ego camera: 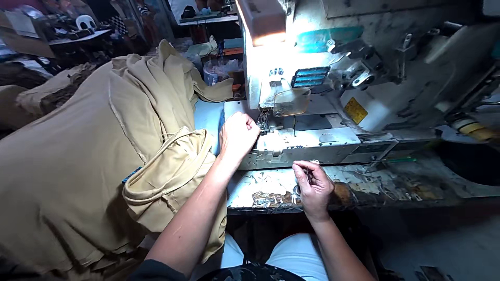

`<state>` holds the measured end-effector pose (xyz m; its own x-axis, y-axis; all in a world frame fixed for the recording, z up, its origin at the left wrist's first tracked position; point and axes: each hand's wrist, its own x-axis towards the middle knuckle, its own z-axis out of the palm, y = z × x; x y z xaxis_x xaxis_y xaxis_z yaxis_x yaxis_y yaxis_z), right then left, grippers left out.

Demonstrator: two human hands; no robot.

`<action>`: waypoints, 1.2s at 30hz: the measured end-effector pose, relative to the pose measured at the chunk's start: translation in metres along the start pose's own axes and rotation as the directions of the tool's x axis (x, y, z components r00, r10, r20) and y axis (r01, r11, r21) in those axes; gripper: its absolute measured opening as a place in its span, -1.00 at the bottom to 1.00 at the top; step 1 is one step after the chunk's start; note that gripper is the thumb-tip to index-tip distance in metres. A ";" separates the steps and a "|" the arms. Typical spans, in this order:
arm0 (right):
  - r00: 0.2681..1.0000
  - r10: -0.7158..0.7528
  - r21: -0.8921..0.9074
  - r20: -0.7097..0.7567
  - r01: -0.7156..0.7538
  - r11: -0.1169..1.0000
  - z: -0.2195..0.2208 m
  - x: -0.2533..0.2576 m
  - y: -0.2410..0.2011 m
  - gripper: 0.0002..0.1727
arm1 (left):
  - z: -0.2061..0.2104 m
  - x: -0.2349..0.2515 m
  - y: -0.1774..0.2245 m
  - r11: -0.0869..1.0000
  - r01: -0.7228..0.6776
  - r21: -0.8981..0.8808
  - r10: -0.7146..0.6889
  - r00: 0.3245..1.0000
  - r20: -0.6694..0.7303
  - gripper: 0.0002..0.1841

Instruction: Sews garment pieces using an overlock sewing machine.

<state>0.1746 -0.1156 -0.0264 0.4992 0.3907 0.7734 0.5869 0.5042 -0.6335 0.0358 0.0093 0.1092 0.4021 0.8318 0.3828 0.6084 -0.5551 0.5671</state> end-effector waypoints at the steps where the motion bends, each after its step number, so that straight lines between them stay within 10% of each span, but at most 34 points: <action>1: 1.000 -0.002 0.001 -0.001 0.002 1.000 0.000 0.000 0.000 -0.83 | -0.001 0.001 0.002 1.000 0.024 0.011 -0.024 1.000 0.015 -0.84; 16: 1.000 -0.011 0.025 0.018 0.010 1.000 -0.004 -0.002 0.001 -0.83 | 0.002 -0.005 -0.005 0.986 -0.044 -0.163 0.033 0.997 -0.071 -0.87; 24: 0.992 0.036 0.074 0.124 -0.045 0.996 -0.006 0.004 -0.006 -0.83 | -0.030 0.000 0.021 0.992 -0.023 0.125 -0.024 0.933 0.359 -0.58; 27: 0.991 0.048 0.062 0.121 -0.056 0.997 -0.006 0.002 -0.004 -0.81 | -0.018 -0.004 0.001 0.983 -0.130 0.130 0.093 0.962 0.257 -0.64; 33: 0.992 0.067 0.043 0.106 -0.072 0.997 -0.004 0.003 -0.008 -0.82 | -0.051 0.011 -0.011 0.952 0.148 0.268 -0.218 0.943 0.251 -0.55; 36: 0.996 0.030 0.002 0.081 -0.030 1.000 -0.003 0.003 -0.004 -0.83 | -0.040 0.010 -0.018 0.972 0.105 0.208 -0.141 0.976 0.166 -0.61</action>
<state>0.1756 -0.1188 -0.0210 0.4635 0.4666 0.7533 0.5699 0.4940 -0.6567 0.0015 0.0268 0.1322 0.4202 0.8909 0.1724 0.7763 -0.4514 0.4400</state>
